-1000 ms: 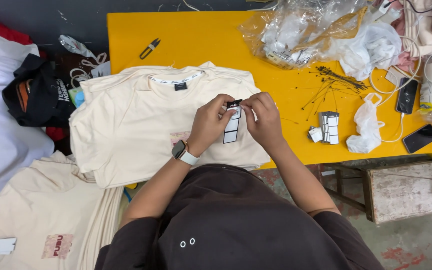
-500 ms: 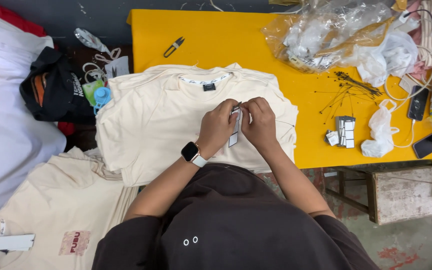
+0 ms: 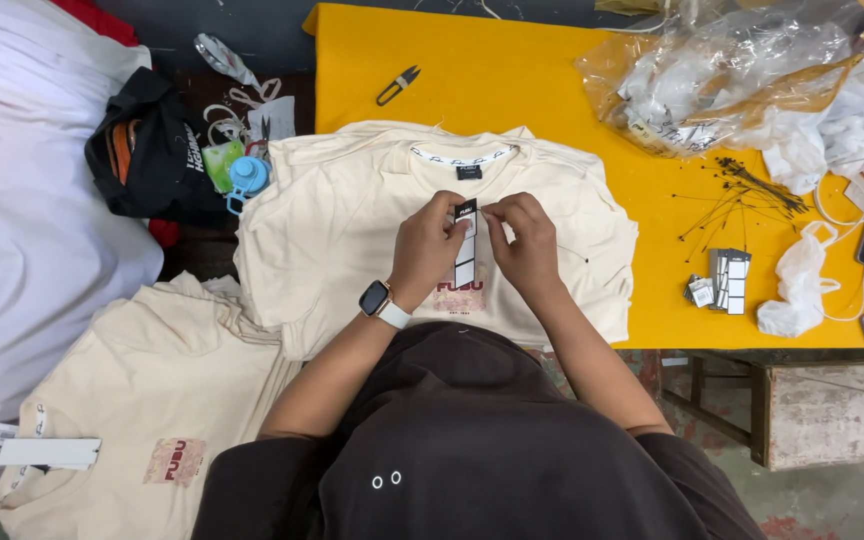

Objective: Attaching brand tags to t-shirts and stacking them on a work table in a factory setting.

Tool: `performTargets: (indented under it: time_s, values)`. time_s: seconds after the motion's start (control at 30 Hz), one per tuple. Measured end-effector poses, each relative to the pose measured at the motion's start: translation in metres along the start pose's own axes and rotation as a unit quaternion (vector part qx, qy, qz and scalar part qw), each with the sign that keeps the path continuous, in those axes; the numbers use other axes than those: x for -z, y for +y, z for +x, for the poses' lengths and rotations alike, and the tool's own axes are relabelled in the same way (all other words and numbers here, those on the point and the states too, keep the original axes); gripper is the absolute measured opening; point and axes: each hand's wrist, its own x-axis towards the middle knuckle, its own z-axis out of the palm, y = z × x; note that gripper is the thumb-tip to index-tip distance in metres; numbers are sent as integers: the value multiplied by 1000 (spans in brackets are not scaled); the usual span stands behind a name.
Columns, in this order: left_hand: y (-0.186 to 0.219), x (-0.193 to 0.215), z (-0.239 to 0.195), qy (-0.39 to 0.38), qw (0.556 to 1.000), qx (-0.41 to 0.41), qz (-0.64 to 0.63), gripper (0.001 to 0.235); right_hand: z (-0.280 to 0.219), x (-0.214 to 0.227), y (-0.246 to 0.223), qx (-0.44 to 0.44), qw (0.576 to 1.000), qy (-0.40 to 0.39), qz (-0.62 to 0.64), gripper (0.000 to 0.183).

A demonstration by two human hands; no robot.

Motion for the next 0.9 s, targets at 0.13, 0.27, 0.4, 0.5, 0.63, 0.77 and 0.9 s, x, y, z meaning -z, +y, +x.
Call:
performTargets:
  time_s: [0.13,0.27,0.4,0.5,0.63,0.77,0.9]
  values:
    - [-1,4,0,4,999,-43,11,27,-2,-9,3,14,1000,-5,-15,15]
    - [-1,4,-1,-1,998,-57,20,27,2,-10,1,29,999,-14,-44,14]
    - [-6,-5,-2,-9,997,-69,36,27,-3,-16,11,32,998,-33,-48,16]
    - [-10,-9,-1,-11,995,-83,51,26,-7,-18,21,35,998,-37,-38,15]
    - [-25,-21,-5,29,975,-158,155,23,-10,-15,35,-179,971,-101,126,30]
    - [-37,-22,-14,82,891,-331,301,14,-9,-7,28,-337,866,-215,301,27]
    - [-41,-31,-17,94,869,-361,327,5,-35,-16,64,-444,766,-219,410,24]
